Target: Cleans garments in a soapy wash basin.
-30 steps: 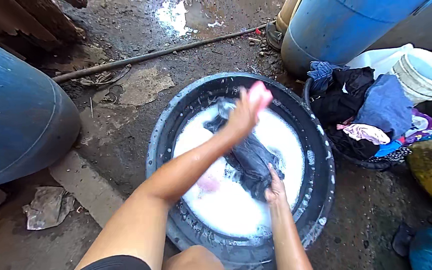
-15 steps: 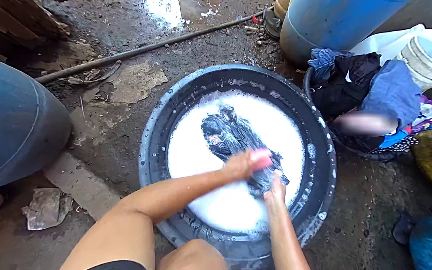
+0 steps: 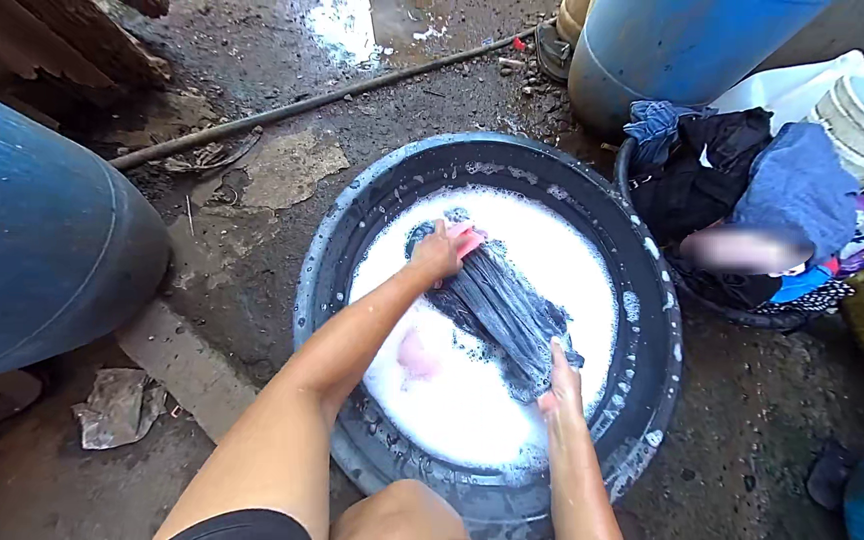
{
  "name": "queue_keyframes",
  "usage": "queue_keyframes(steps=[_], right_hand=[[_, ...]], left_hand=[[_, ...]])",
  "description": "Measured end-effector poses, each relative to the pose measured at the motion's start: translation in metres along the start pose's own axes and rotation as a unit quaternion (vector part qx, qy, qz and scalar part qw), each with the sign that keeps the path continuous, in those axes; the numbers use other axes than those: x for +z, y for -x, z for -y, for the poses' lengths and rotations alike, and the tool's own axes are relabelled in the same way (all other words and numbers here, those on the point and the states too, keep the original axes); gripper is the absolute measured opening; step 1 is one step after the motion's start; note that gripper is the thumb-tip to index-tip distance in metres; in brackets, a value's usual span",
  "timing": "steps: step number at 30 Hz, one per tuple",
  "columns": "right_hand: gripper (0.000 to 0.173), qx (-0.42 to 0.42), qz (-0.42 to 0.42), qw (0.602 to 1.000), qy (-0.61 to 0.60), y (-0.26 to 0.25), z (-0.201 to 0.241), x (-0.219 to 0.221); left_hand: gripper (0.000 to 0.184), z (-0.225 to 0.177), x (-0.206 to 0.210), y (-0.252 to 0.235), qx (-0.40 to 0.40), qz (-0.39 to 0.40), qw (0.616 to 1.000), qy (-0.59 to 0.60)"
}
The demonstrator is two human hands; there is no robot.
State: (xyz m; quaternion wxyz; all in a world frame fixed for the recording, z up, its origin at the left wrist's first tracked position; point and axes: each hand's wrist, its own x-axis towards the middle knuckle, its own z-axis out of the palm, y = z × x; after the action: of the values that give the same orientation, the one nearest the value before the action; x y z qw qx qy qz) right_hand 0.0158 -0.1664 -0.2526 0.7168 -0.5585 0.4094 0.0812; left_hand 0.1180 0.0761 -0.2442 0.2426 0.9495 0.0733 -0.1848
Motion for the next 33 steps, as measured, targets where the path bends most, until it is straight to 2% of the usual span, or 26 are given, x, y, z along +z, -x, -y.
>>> queue_keyframes(steps=[3,6,7,10,11,13,14,15,17,18,20,22,23,25,27,28,29,30,33], right_hand=[[0.041,0.054,0.114,0.991,0.05,0.004,-0.001,-0.009],[0.038,0.033,0.153,0.984,0.089,0.005,0.006,-0.01],[0.034,-0.001,0.152,0.987,0.052,0.002,0.005,-0.011],[0.022,-0.088,0.159,0.975,-0.128,-0.013,0.001,-0.006],[0.023,-0.094,0.15,0.969,-0.17,-0.016,0.001,-0.002],[0.026,-0.09,0.128,0.968,-0.196,-0.017,0.001,0.001],[0.025,-0.087,0.108,0.973,-0.182,-0.016,-0.002,0.002],[0.024,-0.083,0.081,0.981,-0.154,-0.016,-0.004,0.004],[0.027,-0.064,0.003,0.995,-0.076,-0.013,-0.006,0.006],[0.032,-0.043,-0.024,0.998,-0.048,-0.011,-0.007,0.002],[0.036,-0.017,-0.057,0.998,-0.024,-0.005,-0.009,0.0],[0.037,-0.011,-0.062,0.998,-0.011,-0.002,-0.006,0.002],[0.038,-0.008,-0.061,0.998,-0.002,-0.001,-0.006,0.003],[0.038,-0.003,-0.053,0.998,0.021,-0.001,-0.008,0.002],[0.039,-0.007,-0.051,0.998,0.04,-0.002,-0.007,0.001],[0.039,-0.006,-0.052,0.997,0.052,0.0,-0.008,-0.003],[0.04,-0.003,-0.052,0.997,0.065,0.003,-0.01,-0.007],[0.041,-0.001,-0.048,0.996,0.072,0.006,-0.01,-0.009],[0.043,-0.002,-0.049,0.996,0.079,0.01,-0.01,-0.013]], left_hand=[[0.056,0.016,-0.027,-0.024,0.062,0.047,0.988,0.134],[0.045,-0.005,-0.053,-0.038,0.104,0.116,0.977,0.143],[0.044,-0.016,-0.064,-0.037,0.121,0.105,0.971,0.175],[0.052,-0.04,-0.07,-0.044,0.205,-0.046,0.935,0.287],[0.058,-0.051,-0.063,-0.044,0.219,-0.09,0.929,0.285],[0.07,-0.078,-0.024,-0.021,0.225,-0.16,0.941,0.197],[0.07,-0.088,0.008,0.002,0.239,-0.171,0.947,0.134],[0.067,-0.093,0.04,0.026,0.256,-0.134,0.954,0.084],[0.067,-0.087,0.065,0.051,0.24,0.026,0.97,0.018],[0.064,-0.074,0.062,0.043,0.208,0.062,0.976,0.003],[0.065,-0.041,0.041,0.006,0.105,0.032,0.994,-0.014],[0.065,-0.029,0.018,-0.019,0.029,-0.014,0.999,-0.028],[0.065,-0.034,0.021,-0.016,0.029,-0.036,0.999,-0.023],[0.066,-0.054,0.054,0.016,0.124,-0.057,0.991,-0.012],[0.066,-0.085,0.072,0.047,0.207,0.048,0.977,-0.017],[0.064,-0.088,0.072,0.047,0.219,0.086,0.972,-0.026],[0.06,-0.079,0.07,0.033,0.213,0.084,0.973,-0.037],[0.058,-0.063,0.064,0.009,0.197,0.042,0.979,-0.041],[0.057,-0.035,0.028,-0.044,0.083,-0.045,0.995,-0.038]])
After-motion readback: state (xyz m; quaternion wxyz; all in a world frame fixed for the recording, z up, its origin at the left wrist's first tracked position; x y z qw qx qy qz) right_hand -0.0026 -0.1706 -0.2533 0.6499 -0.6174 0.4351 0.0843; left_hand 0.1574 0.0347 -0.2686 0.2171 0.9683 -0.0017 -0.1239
